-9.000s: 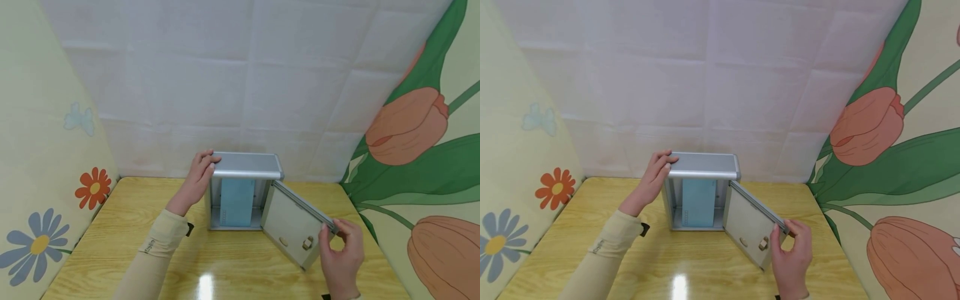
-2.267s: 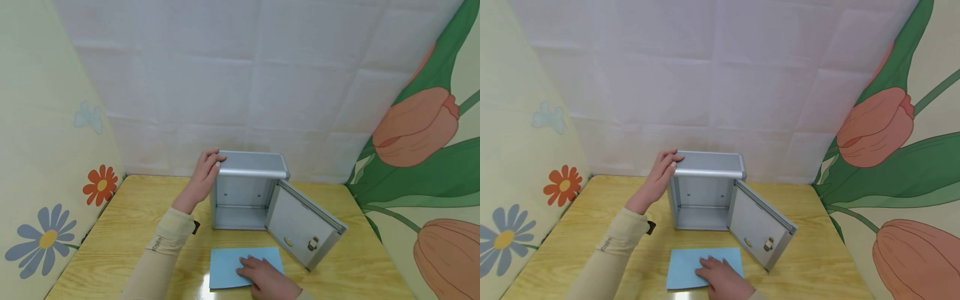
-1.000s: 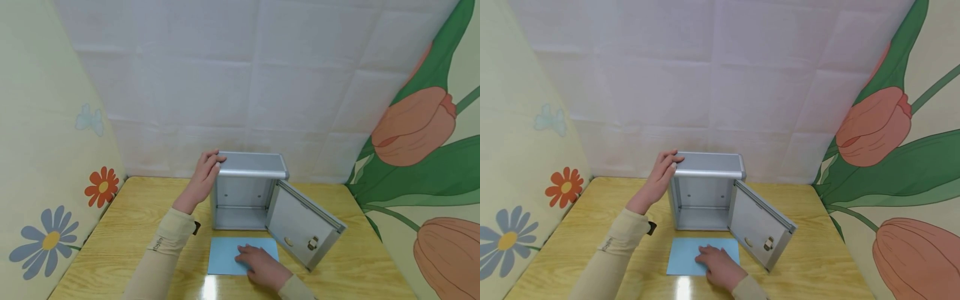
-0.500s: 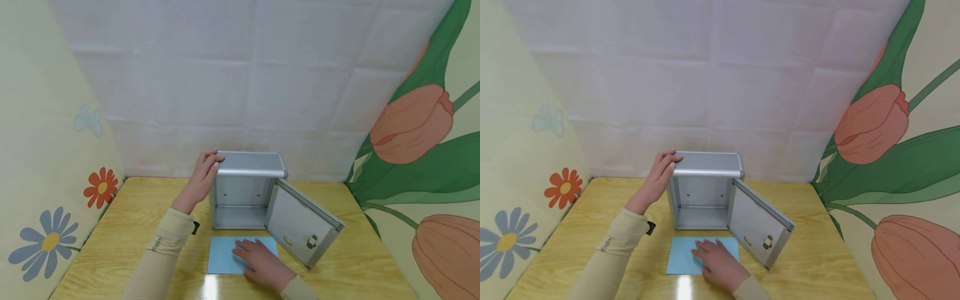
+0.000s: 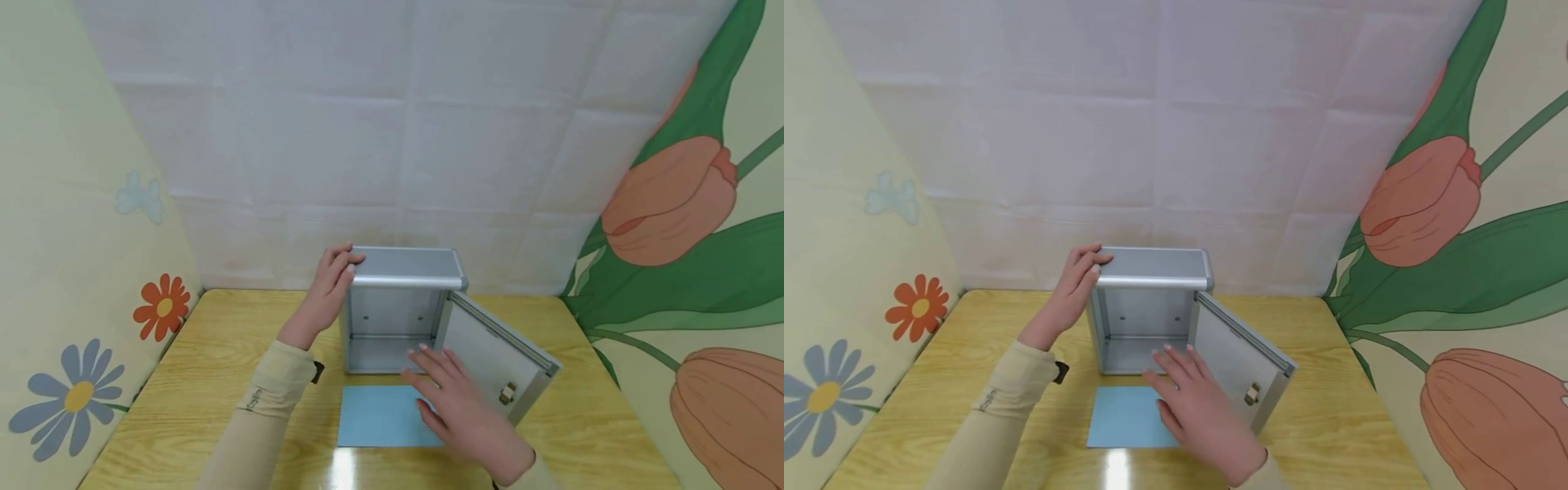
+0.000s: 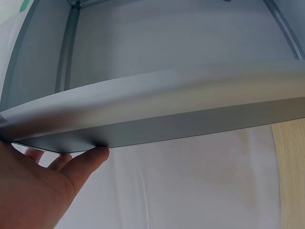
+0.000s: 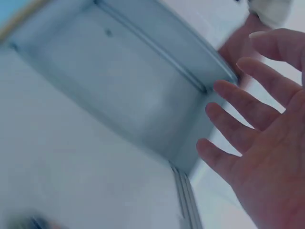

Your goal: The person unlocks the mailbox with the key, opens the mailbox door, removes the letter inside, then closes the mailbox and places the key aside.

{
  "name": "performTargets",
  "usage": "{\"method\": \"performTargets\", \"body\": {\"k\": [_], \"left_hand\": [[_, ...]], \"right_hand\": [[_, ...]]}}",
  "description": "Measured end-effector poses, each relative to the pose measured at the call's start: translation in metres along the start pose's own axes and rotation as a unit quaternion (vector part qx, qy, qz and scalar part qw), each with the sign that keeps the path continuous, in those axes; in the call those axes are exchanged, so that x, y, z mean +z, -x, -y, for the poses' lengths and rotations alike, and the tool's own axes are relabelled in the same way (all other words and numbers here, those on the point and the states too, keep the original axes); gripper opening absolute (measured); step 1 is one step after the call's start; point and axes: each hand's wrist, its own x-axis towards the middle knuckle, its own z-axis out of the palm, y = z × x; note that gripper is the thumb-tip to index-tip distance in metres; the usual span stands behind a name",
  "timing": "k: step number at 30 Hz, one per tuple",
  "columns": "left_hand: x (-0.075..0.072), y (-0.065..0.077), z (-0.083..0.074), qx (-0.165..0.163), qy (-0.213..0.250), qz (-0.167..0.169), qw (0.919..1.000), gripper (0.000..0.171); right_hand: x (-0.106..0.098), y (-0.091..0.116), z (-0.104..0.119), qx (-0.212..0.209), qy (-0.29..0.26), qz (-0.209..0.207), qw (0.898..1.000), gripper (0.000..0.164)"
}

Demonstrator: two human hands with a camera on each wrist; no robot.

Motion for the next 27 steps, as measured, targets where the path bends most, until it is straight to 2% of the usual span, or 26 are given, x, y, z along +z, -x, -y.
{"method": "performTargets", "body": {"k": [1,5,12,15,20,23,27], "left_hand": [[-0.001,0.001,-0.004,-0.001,0.0,0.002,1.0,0.033],[-0.001,0.001,-0.005,-0.003,0.0,0.004,1.0,0.033],[0.007,-0.004,0.032,0.002,-0.003,-0.011,0.9999,0.034],[0.008,-0.004,0.039,0.009,-0.011,-0.015,0.9998,0.034],[0.007,-0.004,0.039,0.014,-0.022,-0.017,0.9995,0.034],[0.007,-0.004,0.038,0.014,-0.023,-0.017,0.9995,0.035],[0.007,-0.004,0.038,0.012,-0.025,-0.017,0.9995,0.035]], "right_hand": [[-0.007,0.0,-0.001,0.002,0.01,-0.009,1.0,0.048],[-0.03,0.003,-0.005,0.029,0.047,-0.028,0.998,0.042],[-0.057,0.013,-0.013,0.097,0.072,-0.065,0.991,0.056],[-0.064,0.018,-0.016,0.127,0.078,-0.073,0.986,0.052],[-0.073,0.023,-0.018,0.169,0.083,-0.073,0.979,0.049],[-0.076,0.024,-0.015,0.178,0.083,-0.075,0.978,0.051],[-0.078,0.023,-0.01,0.156,0.082,-0.099,0.979,0.047]]}}
